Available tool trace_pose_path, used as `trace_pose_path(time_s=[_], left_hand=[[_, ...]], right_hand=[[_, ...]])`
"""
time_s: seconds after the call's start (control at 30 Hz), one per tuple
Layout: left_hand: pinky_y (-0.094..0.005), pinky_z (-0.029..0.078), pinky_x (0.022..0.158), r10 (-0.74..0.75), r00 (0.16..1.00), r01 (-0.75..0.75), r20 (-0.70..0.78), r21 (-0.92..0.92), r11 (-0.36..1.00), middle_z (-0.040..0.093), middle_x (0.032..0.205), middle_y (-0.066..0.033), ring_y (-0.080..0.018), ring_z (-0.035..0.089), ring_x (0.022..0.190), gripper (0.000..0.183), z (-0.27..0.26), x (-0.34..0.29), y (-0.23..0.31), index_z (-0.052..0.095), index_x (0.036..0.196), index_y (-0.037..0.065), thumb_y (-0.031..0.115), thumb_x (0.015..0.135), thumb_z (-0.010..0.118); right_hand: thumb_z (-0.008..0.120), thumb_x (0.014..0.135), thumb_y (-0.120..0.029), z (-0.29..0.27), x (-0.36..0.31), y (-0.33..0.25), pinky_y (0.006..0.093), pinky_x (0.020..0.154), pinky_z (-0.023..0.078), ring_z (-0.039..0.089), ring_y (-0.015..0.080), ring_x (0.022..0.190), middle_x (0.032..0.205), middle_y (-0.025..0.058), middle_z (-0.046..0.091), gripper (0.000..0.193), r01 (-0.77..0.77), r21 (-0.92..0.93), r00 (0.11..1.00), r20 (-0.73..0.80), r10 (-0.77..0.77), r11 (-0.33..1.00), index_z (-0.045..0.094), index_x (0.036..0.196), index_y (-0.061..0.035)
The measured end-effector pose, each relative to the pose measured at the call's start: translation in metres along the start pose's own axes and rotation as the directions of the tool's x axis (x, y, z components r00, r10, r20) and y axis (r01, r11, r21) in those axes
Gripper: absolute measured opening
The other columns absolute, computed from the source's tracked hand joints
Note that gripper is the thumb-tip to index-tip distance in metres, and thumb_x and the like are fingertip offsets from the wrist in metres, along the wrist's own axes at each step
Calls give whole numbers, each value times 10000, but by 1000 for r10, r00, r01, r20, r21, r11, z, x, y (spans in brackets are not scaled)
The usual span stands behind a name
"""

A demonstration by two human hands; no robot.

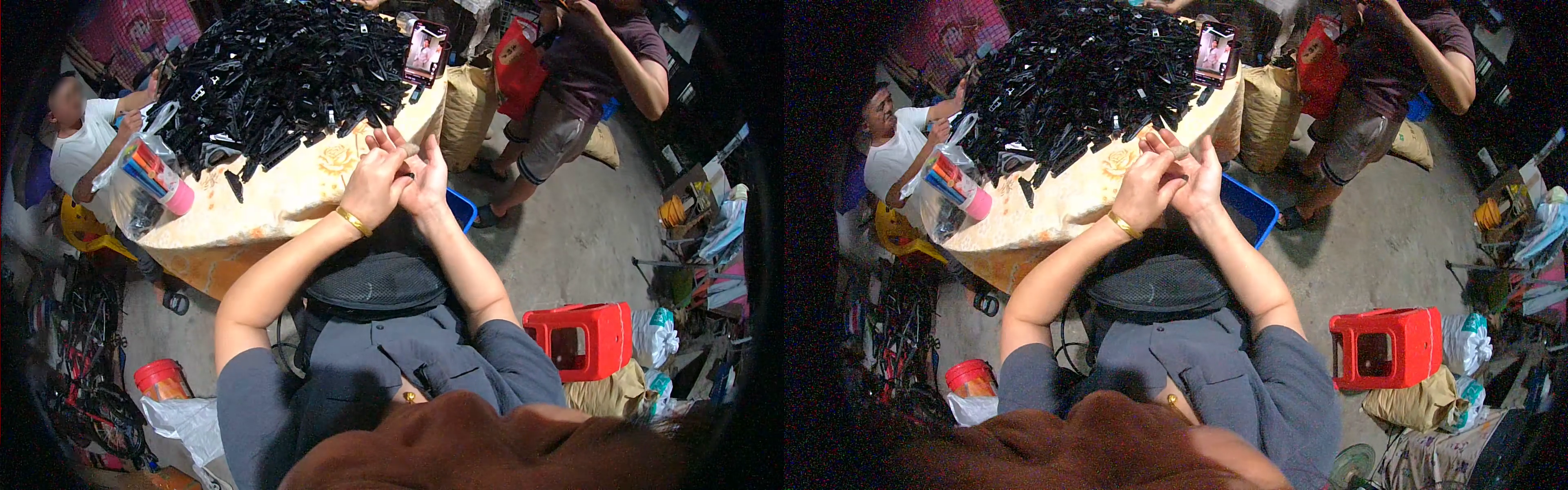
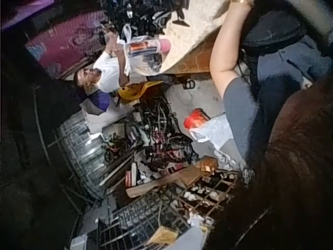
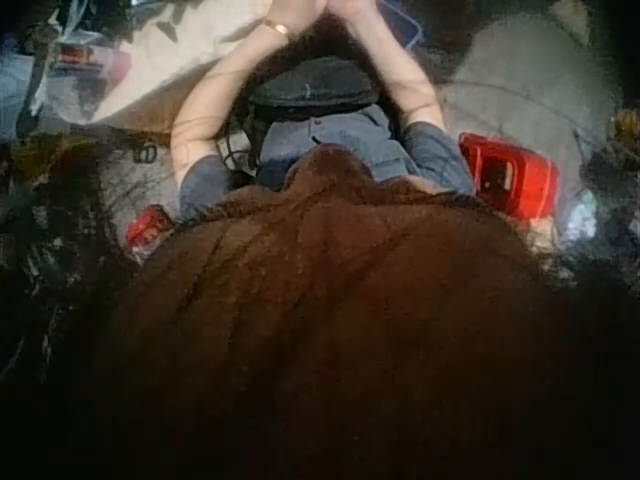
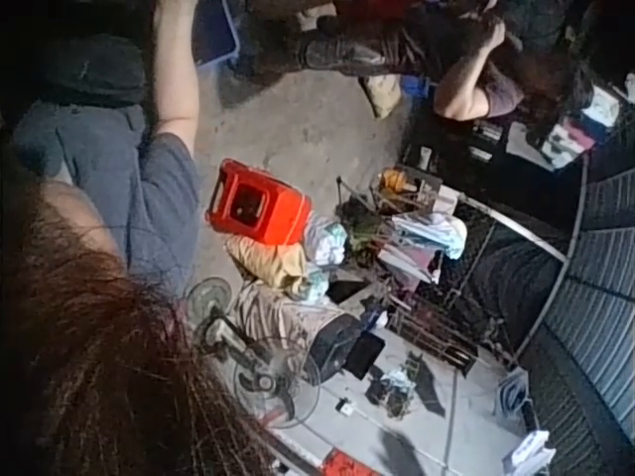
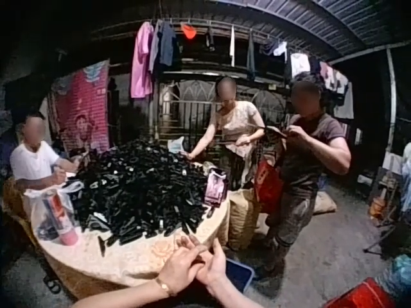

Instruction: The person sorts and organizes small black plastic components by hand, moving them from a table into a container.

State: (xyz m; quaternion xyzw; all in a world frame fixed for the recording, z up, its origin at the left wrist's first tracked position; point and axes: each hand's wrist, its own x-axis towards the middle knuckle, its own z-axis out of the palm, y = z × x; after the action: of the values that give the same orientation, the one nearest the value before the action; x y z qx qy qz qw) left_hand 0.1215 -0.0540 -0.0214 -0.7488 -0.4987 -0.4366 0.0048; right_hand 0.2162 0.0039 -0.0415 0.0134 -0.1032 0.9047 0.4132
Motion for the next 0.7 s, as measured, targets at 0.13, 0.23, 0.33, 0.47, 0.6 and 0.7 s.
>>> trace_pose_path(time_s=[0.13, 0.23, 0.33, 0.47, 0.6, 0.7], left_hand=[[-357, 461, 723, 3, 1000, -5, -18, -77, 997, 577, 852, -151, -296, 567, 790, 387, -1, 0, 1, 548, 1062, 44, 54, 685, 632], [-321, 470, 719, -63, 997, 56, -36, -164, 985, 588, 886, -141, -242, 581, 809, 359, -7, -3, -4, 545, 1067, 29, 48, 716, 616], [-267, 499, 660, -224, 974, 200, -15, -399, 895, 579, 986, -124, -173, 587, 818, 301, -24, -8, -6, 536, 1073, 9, 81, 787, 597], [-332, 464, 769, -299, 954, 285, -17, -249, 926, 572, 1005, -145, -252, 556, 888, 307, -51, -31, -23, 548, 1054, 4, 115, 772, 597], [-376, 390, 873, -110, 993, 114, -31, 241, 964, 567, 966, -150, -307, 491, 974, 277, -85, -46, -51, 567, 986, 14, 161, 756, 611], [-399, 364, 886, -113, 992, 126, -55, 407, 905, 540, 995, -168, -327, 461, 1002, 334, -107, -55, -80, 542, 1014, 4, 203, 754, 607]], right_hand=[[228, 864, -570, -6, -2, -2, 453, 997, 297, 422, 359, 1137, 1171, 241, 484, 703, 11, 105, 999, 32, -14, 994, 457, 1136, 36], [260, 864, -562, -5, -5, -4, 456, 1000, 295, 416, 361, 1145, 1182, 242, 473, 696, 41, 141, 999, -34, -37, 989, 450, 1142, 46], [302, 882, -506, -7, -11, -12, 476, 992, 313, 416, 373, 1146, 1184, 246, 468, 656, 89, 240, 991, -118, -62, 967, 432, 1140, 83], [284, 898, -468, -27, -18, -38, 465, 966, 357, 449, 374, 1110, 1150, 246, 493, 621, 168, 195, 980, -136, -143, 966, 462, 1103, 91], [293, 904, -422, -48, -33, -75, 463, 966, 366, 455, 383, 1108, 1162, 256, 483, 586, 256, 236, 964, -133, -230, 937, 455, 1103, 105], [288, 904, -426, -51, -39, -99, 472, 978, 351, 426, 395, 1134, 1183, 282, 457, 603, 373, 192, 924, -165, -345, 908, 453, 1097, 121]])
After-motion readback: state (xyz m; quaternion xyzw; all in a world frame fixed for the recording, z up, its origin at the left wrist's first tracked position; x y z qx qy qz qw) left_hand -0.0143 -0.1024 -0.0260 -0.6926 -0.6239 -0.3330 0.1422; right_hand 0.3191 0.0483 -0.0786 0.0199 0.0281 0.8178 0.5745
